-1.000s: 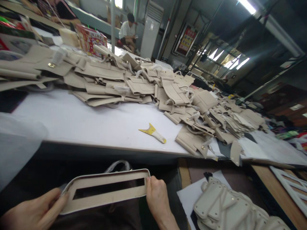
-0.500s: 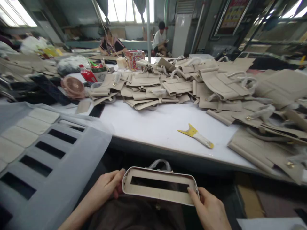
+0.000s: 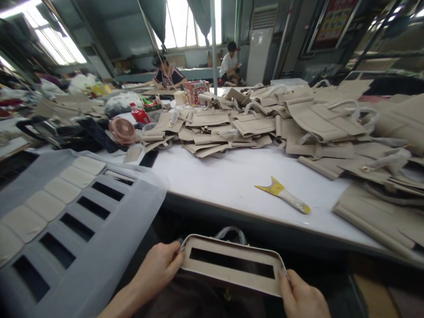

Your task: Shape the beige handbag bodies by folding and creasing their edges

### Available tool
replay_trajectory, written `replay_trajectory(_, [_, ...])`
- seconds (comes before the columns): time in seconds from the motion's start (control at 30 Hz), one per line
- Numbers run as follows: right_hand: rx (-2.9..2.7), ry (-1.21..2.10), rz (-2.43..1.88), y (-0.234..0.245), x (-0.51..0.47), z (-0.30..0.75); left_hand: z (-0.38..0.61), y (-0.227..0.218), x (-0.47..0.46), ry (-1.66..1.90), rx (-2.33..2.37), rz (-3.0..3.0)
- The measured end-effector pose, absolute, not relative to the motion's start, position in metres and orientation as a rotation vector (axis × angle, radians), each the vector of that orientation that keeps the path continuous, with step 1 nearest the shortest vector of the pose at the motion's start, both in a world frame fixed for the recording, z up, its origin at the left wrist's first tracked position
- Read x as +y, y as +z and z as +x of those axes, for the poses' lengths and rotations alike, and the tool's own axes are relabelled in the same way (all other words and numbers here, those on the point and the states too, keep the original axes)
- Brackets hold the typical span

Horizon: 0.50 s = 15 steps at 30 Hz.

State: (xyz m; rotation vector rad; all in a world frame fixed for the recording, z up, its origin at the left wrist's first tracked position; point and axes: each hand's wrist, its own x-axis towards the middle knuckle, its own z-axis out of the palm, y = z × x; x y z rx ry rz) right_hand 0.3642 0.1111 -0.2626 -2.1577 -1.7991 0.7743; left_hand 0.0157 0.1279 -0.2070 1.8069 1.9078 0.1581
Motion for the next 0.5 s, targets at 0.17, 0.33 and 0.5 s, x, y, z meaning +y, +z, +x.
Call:
replay_trajectory(0.17, [-1.954,0.594,-2.062,-0.262,0.111,0.364,0.017,-0.207,0.125,0.156,1.959,1.826])
replay_trajectory(0.33, [-1.821,0.702,-2.202,-0.252,0.113,0.357,0.009,-0.212,0.123,0.268,1.838,1.656])
replay_trajectory(0.5, [-1.644,0.81,-2.155,-0.244,0.111,0.355,-0.004,-0.231,0.117,0.535,1.585,1.244])
